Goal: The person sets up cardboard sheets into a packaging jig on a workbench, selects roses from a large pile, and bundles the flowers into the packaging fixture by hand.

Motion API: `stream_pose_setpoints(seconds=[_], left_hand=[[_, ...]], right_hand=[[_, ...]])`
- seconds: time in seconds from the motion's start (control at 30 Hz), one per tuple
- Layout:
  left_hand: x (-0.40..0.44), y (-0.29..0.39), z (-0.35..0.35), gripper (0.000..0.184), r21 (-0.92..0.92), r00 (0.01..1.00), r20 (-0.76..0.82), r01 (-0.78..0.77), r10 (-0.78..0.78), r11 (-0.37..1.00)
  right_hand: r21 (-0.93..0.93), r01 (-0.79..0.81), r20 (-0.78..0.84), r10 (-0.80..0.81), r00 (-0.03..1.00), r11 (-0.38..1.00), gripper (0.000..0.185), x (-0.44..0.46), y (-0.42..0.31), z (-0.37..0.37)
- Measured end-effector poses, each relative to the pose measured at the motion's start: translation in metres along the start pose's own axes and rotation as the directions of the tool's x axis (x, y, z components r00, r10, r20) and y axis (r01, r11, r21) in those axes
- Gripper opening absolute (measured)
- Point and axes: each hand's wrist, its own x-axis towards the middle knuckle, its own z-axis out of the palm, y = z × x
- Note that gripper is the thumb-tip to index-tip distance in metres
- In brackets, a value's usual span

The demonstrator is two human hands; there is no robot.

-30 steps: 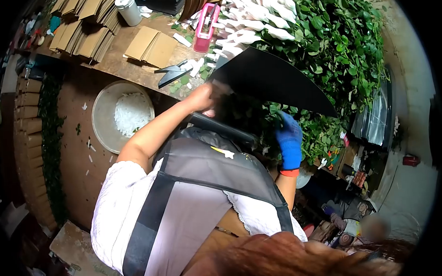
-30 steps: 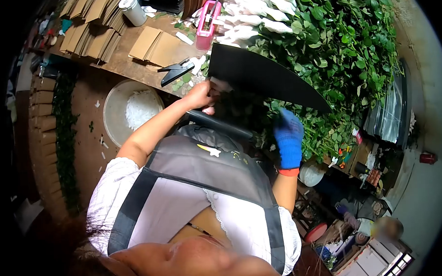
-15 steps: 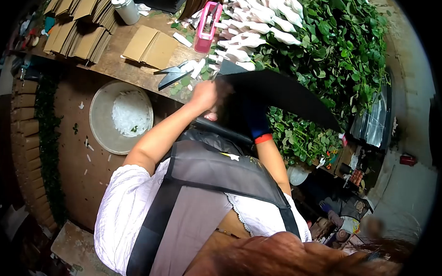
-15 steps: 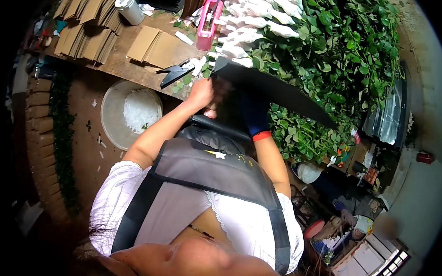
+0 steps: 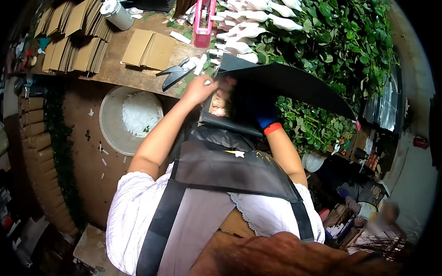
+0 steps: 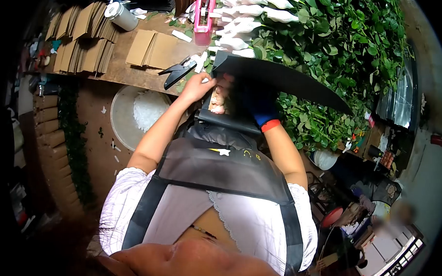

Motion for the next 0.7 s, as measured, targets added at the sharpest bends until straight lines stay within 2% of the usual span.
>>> stream_pose_setpoints(seconds=[0.17,0.27,0.4,0.47,0.5,0.63,0.7], left_hand=[[0.012,-0.021,0.025,0.033,0.075,0.981,-0.097,-0.164,0.171,0.984],[0.008,-0.024,0.031,0.030,0.018,0.959,-0.162,-0.233,0.232,0.972],[0.010,-0.025,0.023,0.030,0.030,0.949,-0.131,-0.285,0.287,0.958],[0.010,-0.021,0.012,0.030,-0.073,0.985,-0.052,-0.168,0.164,0.983],[0.012,-0.022,0.007,0.031,-0.106,0.981,-0.056,-0.188,0.183,0.976],[0.009,-0.021,-0.013,0.035,0.039,0.972,-0.028,-0.232,0.233,0.972],[0.013,-0.030,-0.025,0.035,0.087,0.981,-0.094,-0.163,0.171,0.983]], right_hand=[[-0.027,0.032,-0.093,-0.034,0.995,0.999,0.036,0.001,-0.023,-0.018],[-0.060,-0.009,-0.068,0.005,0.998,0.998,0.035,0.000,-0.033,-0.024],[-0.077,-0.092,0.008,0.093,0.996,0.993,0.037,0.002,-0.025,-0.019],[-0.064,-0.120,0.025,0.122,0.992,0.991,0.038,0.004,-0.020,-0.014],[-0.054,-0.124,0.028,0.126,0.992,0.991,0.038,0.003,-0.020,-0.014],[-0.045,-0.101,0.001,0.101,0.995,0.994,0.039,0.003,-0.022,-0.010],[-0.045,-0.087,-0.009,0.086,0.996,0.995,0.040,0.003,-0.023,-0.008]])
